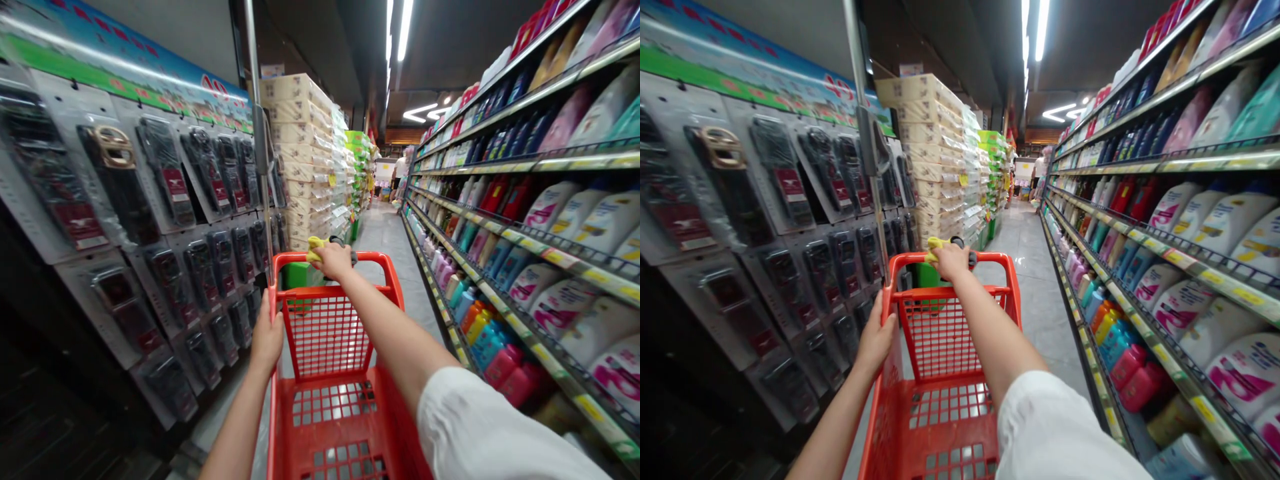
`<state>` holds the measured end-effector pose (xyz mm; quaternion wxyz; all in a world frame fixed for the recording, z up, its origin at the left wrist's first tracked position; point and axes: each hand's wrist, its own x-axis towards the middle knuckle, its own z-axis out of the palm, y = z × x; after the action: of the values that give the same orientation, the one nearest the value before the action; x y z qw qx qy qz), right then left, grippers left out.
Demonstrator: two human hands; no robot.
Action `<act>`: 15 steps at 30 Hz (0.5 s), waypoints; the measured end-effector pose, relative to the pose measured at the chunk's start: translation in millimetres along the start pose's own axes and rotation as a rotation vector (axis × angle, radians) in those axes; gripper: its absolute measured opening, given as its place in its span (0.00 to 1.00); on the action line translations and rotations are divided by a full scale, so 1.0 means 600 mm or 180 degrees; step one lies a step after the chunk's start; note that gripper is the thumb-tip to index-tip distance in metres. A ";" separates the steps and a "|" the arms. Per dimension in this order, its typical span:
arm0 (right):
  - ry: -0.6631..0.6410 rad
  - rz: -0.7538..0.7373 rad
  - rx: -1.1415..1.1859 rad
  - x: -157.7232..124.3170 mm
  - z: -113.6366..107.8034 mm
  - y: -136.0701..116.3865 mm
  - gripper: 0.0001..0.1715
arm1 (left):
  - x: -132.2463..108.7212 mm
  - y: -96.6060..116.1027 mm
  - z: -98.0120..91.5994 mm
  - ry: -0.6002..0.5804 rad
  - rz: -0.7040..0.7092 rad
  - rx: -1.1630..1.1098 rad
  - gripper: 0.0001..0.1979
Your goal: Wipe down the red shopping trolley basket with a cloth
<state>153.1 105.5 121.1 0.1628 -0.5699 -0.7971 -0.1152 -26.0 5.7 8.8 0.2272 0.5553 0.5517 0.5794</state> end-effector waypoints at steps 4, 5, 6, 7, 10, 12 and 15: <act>-0.0119 -0.0499 -0.0058 0.018 0.011 0.012 0.24 | 0.002 -0.002 -0.001 0.0064 0.0010 0.0025 0.34; -0.0153 -0.0575 -0.0061 0.016 0.011 0.028 0.25 | 0.003 -0.002 -0.001 0.0056 -0.0013 0.0040 0.34; -0.0176 -0.0638 -0.0063 0.011 0.011 0.048 0.27 | 0.003 -0.003 -0.001 0.0046 -0.0034 0.0050 0.34; -0.0188 -0.0693 -0.0065 0.004 0.011 0.072 0.28 | 0.004 -0.003 0.000 0.0040 -0.0048 0.0051 0.34; -0.0225 -0.0824 -0.0128 -0.019 0.007 0.154 0.30 | 0.007 0.000 0.003 0.0058 -0.0045 0.0036 0.34; -0.0373 -0.0822 -0.0354 -0.031 -0.001 0.202 0.29 | 0.008 0.003 0.005 0.0068 -0.0037 0.0064 0.34; -0.0690 -0.0689 -0.0830 -0.039 -0.021 0.242 0.23 | 0.009 0.008 0.007 0.0031 -0.0001 0.0117 0.34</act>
<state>299.0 127.6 123.4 -0.0125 -0.5063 -0.8449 -0.1723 -21.8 10.9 14.3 0.2143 0.5564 0.5634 0.5719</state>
